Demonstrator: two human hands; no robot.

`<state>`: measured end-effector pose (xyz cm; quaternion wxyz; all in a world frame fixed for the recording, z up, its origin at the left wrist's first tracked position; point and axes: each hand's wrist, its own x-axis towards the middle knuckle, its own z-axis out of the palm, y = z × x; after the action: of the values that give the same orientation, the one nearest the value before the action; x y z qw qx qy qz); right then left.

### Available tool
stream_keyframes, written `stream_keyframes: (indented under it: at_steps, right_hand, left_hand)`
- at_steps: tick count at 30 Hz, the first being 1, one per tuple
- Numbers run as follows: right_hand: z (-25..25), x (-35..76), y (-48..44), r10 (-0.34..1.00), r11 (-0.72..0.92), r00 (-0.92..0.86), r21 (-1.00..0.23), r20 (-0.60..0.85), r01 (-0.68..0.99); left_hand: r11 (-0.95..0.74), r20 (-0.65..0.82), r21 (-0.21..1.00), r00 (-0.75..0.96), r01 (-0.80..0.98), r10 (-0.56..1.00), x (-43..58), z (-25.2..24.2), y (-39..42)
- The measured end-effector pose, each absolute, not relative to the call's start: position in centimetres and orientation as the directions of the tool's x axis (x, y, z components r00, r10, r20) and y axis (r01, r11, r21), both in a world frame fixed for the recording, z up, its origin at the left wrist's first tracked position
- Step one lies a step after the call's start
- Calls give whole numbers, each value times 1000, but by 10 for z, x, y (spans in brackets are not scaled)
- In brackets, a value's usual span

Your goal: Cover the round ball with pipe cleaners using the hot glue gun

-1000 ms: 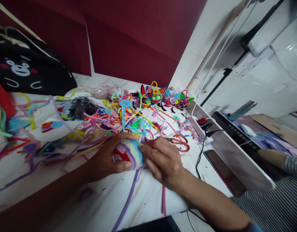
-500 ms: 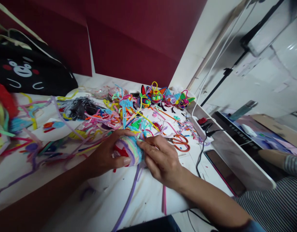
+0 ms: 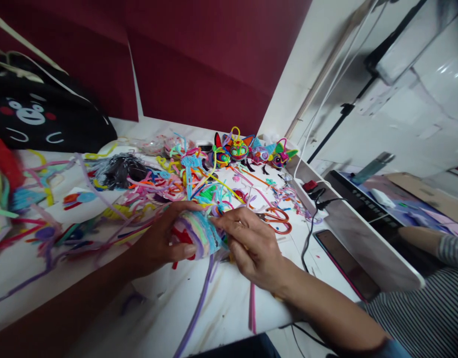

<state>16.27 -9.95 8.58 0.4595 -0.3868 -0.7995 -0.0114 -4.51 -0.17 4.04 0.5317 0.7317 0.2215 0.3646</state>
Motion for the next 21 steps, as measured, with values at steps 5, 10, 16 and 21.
stream_keyframes:
  at_steps: [5,10,16,21]
  right_hand:
    - [85,159,-97,609,676,-324,-260,724,690]
    - [86,159,-94,612,669,-370,-207,699,714]
    - [86,167,-94,687,688,-220,-523,693,503]
    - [80,165,-97,612,721,-227,-417,758,553]
  left_hand:
    - [-327,276,944,622,-33,733,-44,42,-5]
    - [-361,346,927,608,-103,714,-44,36,4]
    - [-79,202,971,601,-225,773,-43,34,8]
    - [84,101,958,600,-273,793,-39,40,4]
